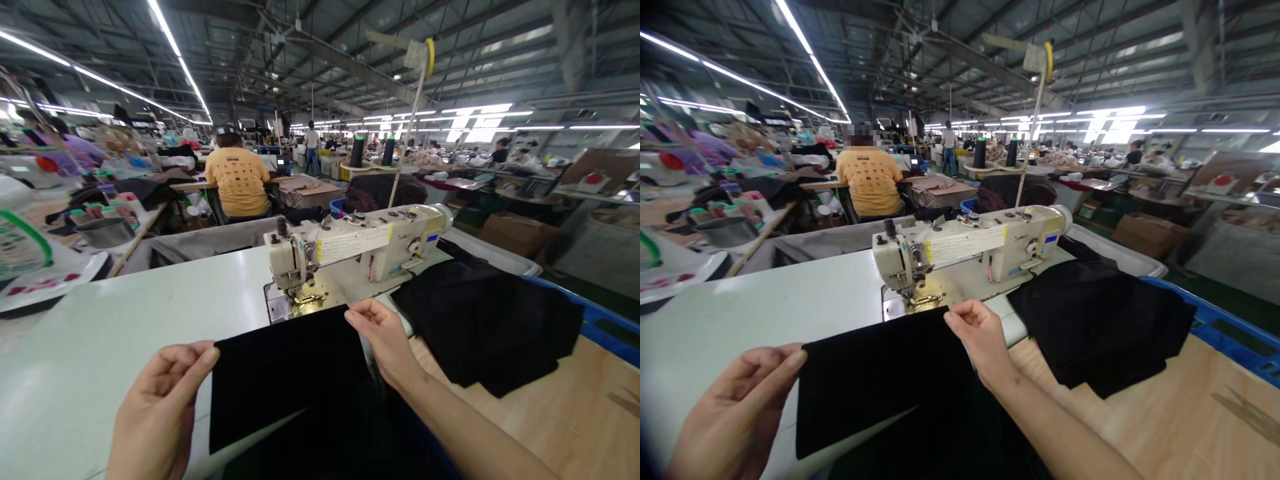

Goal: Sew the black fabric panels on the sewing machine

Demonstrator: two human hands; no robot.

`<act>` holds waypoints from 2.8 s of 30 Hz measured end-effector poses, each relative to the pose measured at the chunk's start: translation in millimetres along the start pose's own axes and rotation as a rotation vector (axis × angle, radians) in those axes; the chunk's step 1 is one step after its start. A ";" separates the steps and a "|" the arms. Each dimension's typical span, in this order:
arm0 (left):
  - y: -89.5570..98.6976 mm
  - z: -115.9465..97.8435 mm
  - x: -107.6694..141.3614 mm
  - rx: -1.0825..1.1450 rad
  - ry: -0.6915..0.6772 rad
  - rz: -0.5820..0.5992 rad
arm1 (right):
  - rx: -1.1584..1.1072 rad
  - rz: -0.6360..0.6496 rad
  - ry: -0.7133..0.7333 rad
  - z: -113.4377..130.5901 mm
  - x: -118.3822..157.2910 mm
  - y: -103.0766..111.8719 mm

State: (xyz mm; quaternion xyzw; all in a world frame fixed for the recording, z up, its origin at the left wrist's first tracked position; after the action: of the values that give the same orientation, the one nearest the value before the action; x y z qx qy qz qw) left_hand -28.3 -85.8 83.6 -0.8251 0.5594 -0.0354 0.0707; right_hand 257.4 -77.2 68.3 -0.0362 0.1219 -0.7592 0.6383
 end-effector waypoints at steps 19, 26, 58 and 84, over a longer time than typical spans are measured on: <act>-86.9 29.0 -104.3 -0.921 -0.364 0.831 | 0.718 0.641 0.230 -56.6 67.9 -36.8; -76.0 92.0 -98.4 -0.860 -0.360 0.678 | 1.154 0.727 0.767 -71.6 65.7 -17.7; -42.8 87.4 34.7 -1.284 -1.034 1.081 | 1.127 0.770 0.706 -73.5 35.5 -16.3; -76.6 93.2 -111.5 -1.314 -0.827 0.911 | 1.252 0.516 0.640 -84.3 -58.3 -47.8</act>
State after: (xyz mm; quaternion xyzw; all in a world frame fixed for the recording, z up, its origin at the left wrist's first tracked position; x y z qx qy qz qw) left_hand 13.4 52.8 5.9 -0.3442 0.6695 0.6230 -0.2125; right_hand 204.4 -1.1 3.6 0.5862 -0.1485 -0.4864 0.6307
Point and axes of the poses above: each hand's wrist, its own x-axis away from the middle knuckle, its own y-axis out of the back of the hand, z = x × y, the point moved 3 cm from there along -x, towards the middle knuckle, and after that the axes turned 5 degrees about z, right-handed, at the moved point
